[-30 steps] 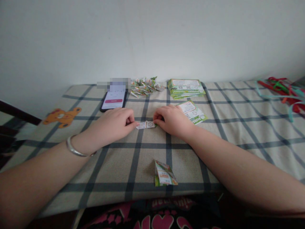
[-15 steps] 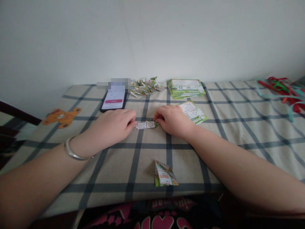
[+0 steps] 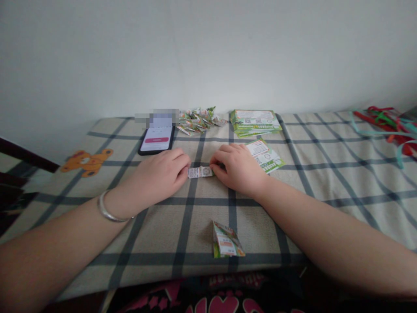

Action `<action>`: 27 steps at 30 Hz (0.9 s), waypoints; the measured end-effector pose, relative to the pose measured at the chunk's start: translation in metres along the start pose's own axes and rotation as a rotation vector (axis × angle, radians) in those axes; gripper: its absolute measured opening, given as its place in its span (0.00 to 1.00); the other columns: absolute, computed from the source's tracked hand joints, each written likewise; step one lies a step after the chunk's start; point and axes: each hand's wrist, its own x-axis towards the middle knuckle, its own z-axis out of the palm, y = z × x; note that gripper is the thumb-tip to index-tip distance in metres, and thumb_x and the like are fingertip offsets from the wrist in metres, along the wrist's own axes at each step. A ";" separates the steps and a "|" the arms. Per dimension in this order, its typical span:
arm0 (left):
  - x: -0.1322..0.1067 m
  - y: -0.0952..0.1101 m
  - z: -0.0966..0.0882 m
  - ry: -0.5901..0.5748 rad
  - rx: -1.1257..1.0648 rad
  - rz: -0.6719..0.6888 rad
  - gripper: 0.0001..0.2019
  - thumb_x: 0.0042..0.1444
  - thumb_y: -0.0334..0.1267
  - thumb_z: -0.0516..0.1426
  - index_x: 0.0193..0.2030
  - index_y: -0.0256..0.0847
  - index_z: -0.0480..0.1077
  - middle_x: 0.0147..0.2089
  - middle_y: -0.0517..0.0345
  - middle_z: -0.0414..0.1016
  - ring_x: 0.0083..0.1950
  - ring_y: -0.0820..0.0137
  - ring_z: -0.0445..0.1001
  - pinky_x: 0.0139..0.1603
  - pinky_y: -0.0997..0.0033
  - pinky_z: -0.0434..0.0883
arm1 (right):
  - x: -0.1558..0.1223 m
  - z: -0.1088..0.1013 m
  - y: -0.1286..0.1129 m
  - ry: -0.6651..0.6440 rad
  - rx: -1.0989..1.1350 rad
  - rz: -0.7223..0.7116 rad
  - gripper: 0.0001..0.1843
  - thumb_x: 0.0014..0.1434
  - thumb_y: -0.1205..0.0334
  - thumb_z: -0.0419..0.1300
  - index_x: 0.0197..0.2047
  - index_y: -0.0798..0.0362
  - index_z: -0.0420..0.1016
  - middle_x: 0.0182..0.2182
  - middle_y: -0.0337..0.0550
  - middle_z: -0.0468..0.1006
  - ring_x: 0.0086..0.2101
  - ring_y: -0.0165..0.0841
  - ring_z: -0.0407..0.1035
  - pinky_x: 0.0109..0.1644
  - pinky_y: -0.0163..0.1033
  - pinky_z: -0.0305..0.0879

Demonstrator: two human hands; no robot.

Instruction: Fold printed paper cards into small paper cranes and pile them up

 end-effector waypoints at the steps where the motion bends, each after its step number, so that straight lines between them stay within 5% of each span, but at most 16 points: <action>1: 0.001 -0.001 0.000 0.001 -0.030 -0.005 0.07 0.63 0.33 0.49 0.38 0.38 0.67 0.39 0.53 0.70 0.40 0.63 0.72 0.36 0.63 0.68 | 0.000 0.000 0.000 0.009 0.032 -0.016 0.07 0.61 0.61 0.58 0.37 0.53 0.76 0.35 0.43 0.77 0.38 0.37 0.70 0.44 0.41 0.59; 8: 0.004 -0.007 0.001 0.042 -0.277 0.051 0.08 0.61 0.40 0.56 0.43 0.38 0.69 0.44 0.54 0.71 0.46 0.63 0.71 0.46 0.62 0.69 | -0.001 -0.001 0.001 0.044 0.135 -0.120 0.09 0.58 0.56 0.64 0.36 0.53 0.75 0.31 0.40 0.77 0.35 0.35 0.69 0.42 0.40 0.59; 27: 0.006 -0.009 0.004 0.116 -0.245 0.116 0.09 0.61 0.43 0.58 0.41 0.40 0.72 0.42 0.57 0.77 0.46 0.61 0.74 0.48 0.59 0.67 | -0.003 -0.006 -0.004 0.100 0.055 -0.307 0.04 0.60 0.63 0.62 0.35 0.52 0.78 0.40 0.45 0.77 0.40 0.36 0.68 0.45 0.40 0.65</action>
